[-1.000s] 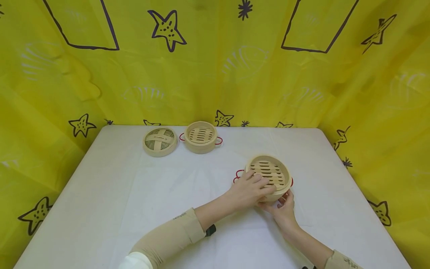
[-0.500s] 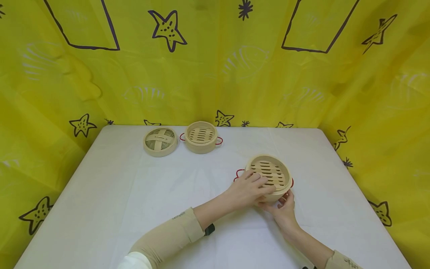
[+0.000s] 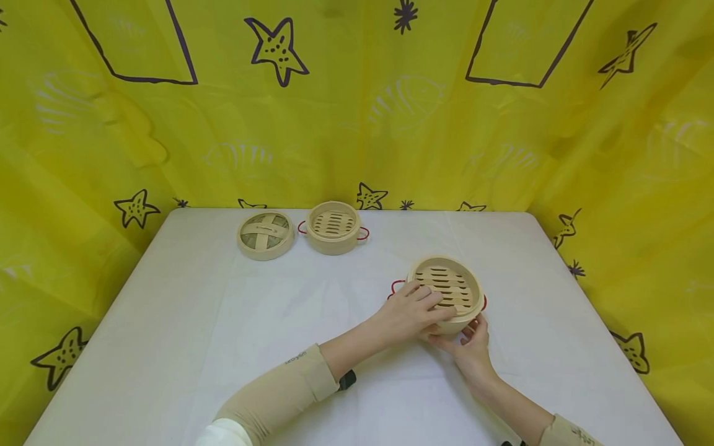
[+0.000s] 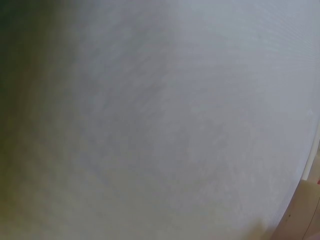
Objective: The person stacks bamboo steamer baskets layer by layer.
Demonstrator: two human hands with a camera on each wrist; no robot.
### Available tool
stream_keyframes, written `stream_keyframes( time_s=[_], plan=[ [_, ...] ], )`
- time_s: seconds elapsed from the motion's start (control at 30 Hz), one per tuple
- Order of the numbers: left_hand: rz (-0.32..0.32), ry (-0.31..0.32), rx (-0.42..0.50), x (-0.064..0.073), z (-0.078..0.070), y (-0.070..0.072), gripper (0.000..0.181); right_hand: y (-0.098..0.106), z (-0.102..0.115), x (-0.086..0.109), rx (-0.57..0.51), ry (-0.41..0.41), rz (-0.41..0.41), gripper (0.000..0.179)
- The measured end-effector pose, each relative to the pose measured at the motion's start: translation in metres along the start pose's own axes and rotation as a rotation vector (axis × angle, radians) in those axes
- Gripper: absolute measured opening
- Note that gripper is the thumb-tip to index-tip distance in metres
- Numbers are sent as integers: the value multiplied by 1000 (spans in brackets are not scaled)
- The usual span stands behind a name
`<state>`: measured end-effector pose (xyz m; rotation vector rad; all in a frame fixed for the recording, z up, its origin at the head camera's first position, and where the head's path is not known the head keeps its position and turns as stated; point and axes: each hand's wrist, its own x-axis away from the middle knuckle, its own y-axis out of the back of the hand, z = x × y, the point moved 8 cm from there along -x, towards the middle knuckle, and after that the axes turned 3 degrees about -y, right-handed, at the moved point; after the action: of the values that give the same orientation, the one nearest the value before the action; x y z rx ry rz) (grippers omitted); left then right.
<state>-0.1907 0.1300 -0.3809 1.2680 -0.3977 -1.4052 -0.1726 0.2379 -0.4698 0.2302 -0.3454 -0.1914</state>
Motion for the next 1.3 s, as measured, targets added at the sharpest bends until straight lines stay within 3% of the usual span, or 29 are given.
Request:
stream_keyframes(
  time_s=[0.27,0.7,1.3],
  plan=[
    [31,1,26,1,1,1,40,-1,1,0,7,2,2,108],
    [32,5,53,2,2,1,44,0,-2,-2,23,-9,-4,109],
    [14,12,-5,1,-1,0,41,0,-1,-1,14,5,-3,107]
  ],
)
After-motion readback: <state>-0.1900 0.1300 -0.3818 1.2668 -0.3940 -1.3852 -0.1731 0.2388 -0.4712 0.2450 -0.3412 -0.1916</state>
